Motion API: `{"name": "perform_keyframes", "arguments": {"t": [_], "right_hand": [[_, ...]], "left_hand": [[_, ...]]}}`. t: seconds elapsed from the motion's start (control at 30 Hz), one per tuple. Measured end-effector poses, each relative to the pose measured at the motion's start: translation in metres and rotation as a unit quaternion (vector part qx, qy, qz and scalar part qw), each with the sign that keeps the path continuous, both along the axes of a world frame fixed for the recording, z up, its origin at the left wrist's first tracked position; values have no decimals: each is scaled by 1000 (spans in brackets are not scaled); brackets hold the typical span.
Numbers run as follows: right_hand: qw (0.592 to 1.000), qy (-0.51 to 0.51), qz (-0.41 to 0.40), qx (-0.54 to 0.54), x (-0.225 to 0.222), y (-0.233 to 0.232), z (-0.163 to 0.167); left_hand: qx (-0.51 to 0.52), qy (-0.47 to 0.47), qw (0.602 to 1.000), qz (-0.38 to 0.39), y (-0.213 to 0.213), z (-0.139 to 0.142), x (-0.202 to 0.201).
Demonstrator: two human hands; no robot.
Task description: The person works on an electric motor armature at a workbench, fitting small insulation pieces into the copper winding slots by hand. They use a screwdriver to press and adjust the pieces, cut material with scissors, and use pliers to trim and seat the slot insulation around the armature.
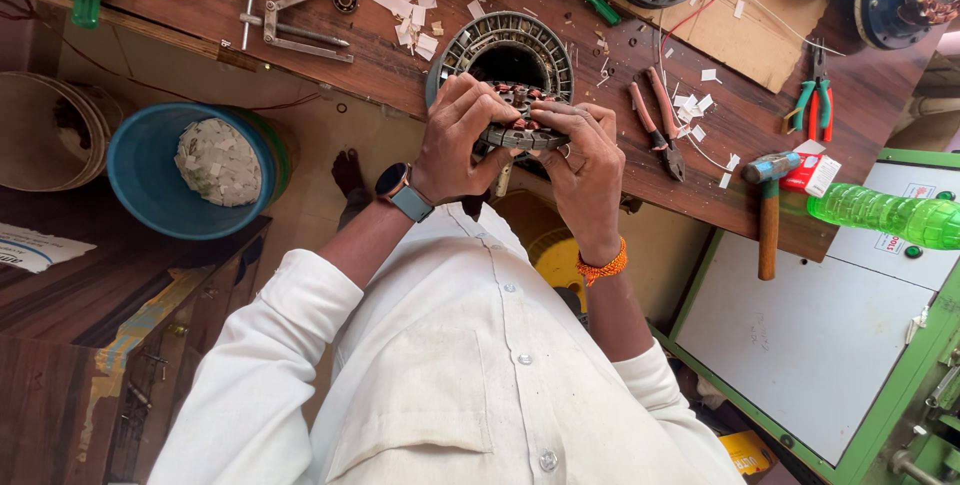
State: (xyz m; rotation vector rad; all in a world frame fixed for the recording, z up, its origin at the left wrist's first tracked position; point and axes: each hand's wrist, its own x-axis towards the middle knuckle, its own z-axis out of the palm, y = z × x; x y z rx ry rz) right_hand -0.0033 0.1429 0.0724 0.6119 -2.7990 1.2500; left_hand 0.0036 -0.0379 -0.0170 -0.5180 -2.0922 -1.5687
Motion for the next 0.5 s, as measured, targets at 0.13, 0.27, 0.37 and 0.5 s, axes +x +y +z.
{"name": "perform_keyframes", "arguments": {"t": [0.13, 0.27, 0.37, 0.5], "right_hand": [[1000, -5, -9, 8, 3, -3, 1], [1000, -1, -17, 5, 6, -8, 1], [1000, 8, -18, 5, 6, -9, -1], [997, -53, -38, -46, -1, 1, -10]], "left_hand": [[-6, -12, 1000, 10, 2, 0, 0], [-13, -21, 1000, 17, 4, -2, 1], [-20, -25, 999, 30, 4, -1, 4], [-14, -12, 1000, 11, -2, 5, 0]]}}
